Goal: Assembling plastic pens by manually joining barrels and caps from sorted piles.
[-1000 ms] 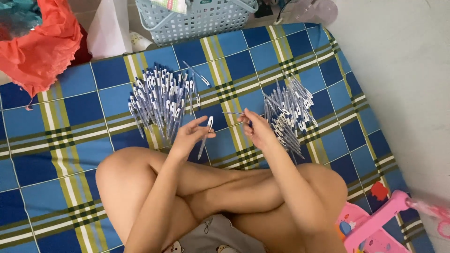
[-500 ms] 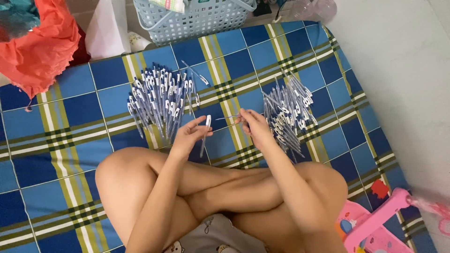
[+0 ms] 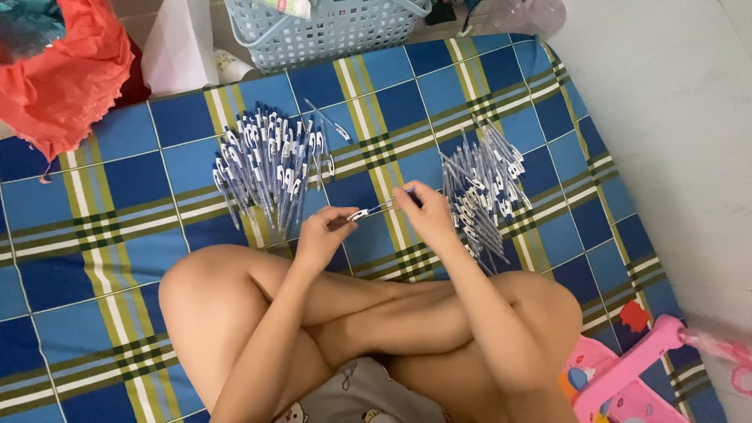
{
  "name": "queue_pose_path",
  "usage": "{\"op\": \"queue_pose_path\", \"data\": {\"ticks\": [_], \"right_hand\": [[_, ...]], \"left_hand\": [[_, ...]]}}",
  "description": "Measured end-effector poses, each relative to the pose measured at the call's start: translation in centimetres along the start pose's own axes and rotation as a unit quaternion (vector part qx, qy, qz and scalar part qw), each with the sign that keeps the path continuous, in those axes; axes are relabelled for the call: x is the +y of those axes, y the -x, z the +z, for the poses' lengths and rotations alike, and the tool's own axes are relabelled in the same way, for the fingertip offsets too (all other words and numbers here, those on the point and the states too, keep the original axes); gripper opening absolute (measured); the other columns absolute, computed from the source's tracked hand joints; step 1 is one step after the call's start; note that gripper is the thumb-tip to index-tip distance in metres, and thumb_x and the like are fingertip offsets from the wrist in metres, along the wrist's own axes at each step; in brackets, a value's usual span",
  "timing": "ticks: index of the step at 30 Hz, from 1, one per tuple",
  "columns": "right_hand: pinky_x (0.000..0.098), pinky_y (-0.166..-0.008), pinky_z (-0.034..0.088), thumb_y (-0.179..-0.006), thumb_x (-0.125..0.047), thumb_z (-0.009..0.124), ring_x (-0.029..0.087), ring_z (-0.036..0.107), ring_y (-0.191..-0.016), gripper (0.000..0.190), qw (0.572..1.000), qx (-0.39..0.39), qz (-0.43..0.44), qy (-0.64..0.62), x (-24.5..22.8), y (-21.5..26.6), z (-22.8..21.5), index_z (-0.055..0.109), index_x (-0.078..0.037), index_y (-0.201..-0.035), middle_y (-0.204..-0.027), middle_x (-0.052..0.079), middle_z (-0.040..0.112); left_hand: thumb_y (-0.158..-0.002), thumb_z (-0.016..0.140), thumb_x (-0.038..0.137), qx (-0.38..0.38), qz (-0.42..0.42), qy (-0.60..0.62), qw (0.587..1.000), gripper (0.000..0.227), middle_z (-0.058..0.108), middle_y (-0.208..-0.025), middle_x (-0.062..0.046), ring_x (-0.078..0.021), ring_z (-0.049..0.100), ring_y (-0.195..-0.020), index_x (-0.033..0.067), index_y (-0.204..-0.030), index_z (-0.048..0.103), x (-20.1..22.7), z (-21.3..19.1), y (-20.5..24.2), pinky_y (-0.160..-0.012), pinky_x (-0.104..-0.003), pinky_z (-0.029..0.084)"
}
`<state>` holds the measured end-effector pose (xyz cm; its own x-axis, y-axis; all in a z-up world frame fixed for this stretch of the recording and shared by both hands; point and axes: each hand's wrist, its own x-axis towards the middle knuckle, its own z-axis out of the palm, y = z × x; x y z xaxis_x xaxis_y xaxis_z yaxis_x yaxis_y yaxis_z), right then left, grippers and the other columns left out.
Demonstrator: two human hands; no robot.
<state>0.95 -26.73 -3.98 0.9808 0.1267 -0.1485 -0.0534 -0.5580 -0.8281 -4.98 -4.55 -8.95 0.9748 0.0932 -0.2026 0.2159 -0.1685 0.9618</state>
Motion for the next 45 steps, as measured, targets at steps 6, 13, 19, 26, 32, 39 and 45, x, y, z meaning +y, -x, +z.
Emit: {"op": "queue_pose_path", "data": {"ticks": [6, 13, 19, 26, 32, 39, 45], "right_hand": [[0.0321, -0.073, 0.049, -0.105, -0.029, 0.044, 0.016, 0.053, -0.072, 0.032, 0.985, -0.079, -0.024, -0.149, -0.3, 0.1, 1.2, 0.071, -0.012, -0.111, -0.077, 0.007, 0.063], [0.0477, -0.11, 0.045, -0.113, -0.016, 0.044, 0.031, 0.067, -0.118, 0.027, 0.966, -0.105, -0.078, -0.224, -2.1, 1.1, 0.2, 0.062, -0.001, -0.126, -0.119, 0.022, 0.072], [0.0452, -0.111, 0.046, -0.111, -0.014, 0.052, 0.029, 0.07, -0.119, 0.021, 0.965, -0.081, -0.092, -0.23, -2.8, 1.6, 0.7, 0.066, -0.001, -0.117, -0.118, 0.019, 0.076], [0.0342, -0.092, 0.056, -0.106, -0.01, 0.061, 0.018, 0.071, -0.101, 0.018, 0.974, -0.05, -0.12, -0.183, -1.7, 1.4, 1.1, 0.074, -0.005, -0.118, -0.105, 0.014, 0.078], [0.0361, -0.09, 0.059, -0.102, -0.006, 0.065, 0.02, 0.071, -0.097, 0.03, 0.976, -0.068, -0.101, -0.181, -1.6, 0.8, 0.0, 0.071, -0.006, -0.131, -0.106, 0.016, 0.077], [0.0345, -0.082, 0.06, -0.096, -0.013, 0.077, 0.018, 0.076, -0.086, 0.014, 0.992, -0.039, -0.002, -0.119, -1.1, 0.2, -0.9, 0.074, -0.005, -0.105, -0.09, 0.012, 0.08], [0.0348, -0.079, 0.061, -0.096, -0.018, 0.078, 0.019, 0.077, -0.082, 0.019, 0.994, -0.025, 0.019, -0.105, 0.1, -0.3, -0.5, 0.072, -0.002, -0.103, -0.091, 0.016, 0.08]], "left_hand": [[-0.086, 0.08, 0.003, -0.015, 0.003, 0.017, 1.0, 0.032, 0.074, -0.098, -0.012, -0.0266, 0.074, -0.096, 0.0104, -0.117, 0.079, -0.2, 0.8, 0.0, -0.086, -0.036, 0.061], [-0.084, 0.081, 0.004, -0.029, -0.032, 0.08, 0.996, 0.032, 0.074, -0.095, -0.011, -0.019, 0.072, -0.092, 0.0091, -0.116, 0.079, -0.3, 1.1, 0.4, -0.085, -0.034, 0.06], [-0.082, 0.082, 0.004, -0.059, -0.034, 0.111, 0.992, 0.034, 0.075, -0.094, -0.01, -0.0151, 0.069, -0.09, 0.0084, -0.116, 0.079, 0.7, 2.2, 1.0, -0.085, -0.033, 0.06], [-0.082, 0.085, 0.005, -0.07, -0.048, 0.186, 0.979, 0.035, 0.076, -0.095, -0.012, -0.0154, 0.069, -0.087, 0.0044, -0.116, 0.078, -0.5, 2.8, 0.6, -0.082, -0.033, 0.061], [-0.082, 0.084, 0.003, -0.081, -0.046, 0.197, 0.976, 0.036, 0.076, -0.096, -0.015, -0.0179, 0.071, -0.087, -0.0004, -0.117, 0.076, -0.3, 2.8, 0.6, -0.08, -0.034, 0.062], [-0.082, 0.083, 0.001, -0.077, -0.026, 0.13, 0.988, 0.036, 0.076, -0.095, -0.013, -0.0179, 0.072, -0.086, 0.0035, -0.118, 0.077, -0.7, 3.4, -0.4, -0.078, -0.032, 0.063], [-0.082, 0.084, 0.007, -0.043, 0.019, 0.009, 0.999, 0.03, 0.074, -0.093, -0.013, -0.024, 0.075, -0.086, 0.0085, -0.112, 0.079, 0.7, 3.6, -0.1, -0.075, -0.032, 0.063]]}}
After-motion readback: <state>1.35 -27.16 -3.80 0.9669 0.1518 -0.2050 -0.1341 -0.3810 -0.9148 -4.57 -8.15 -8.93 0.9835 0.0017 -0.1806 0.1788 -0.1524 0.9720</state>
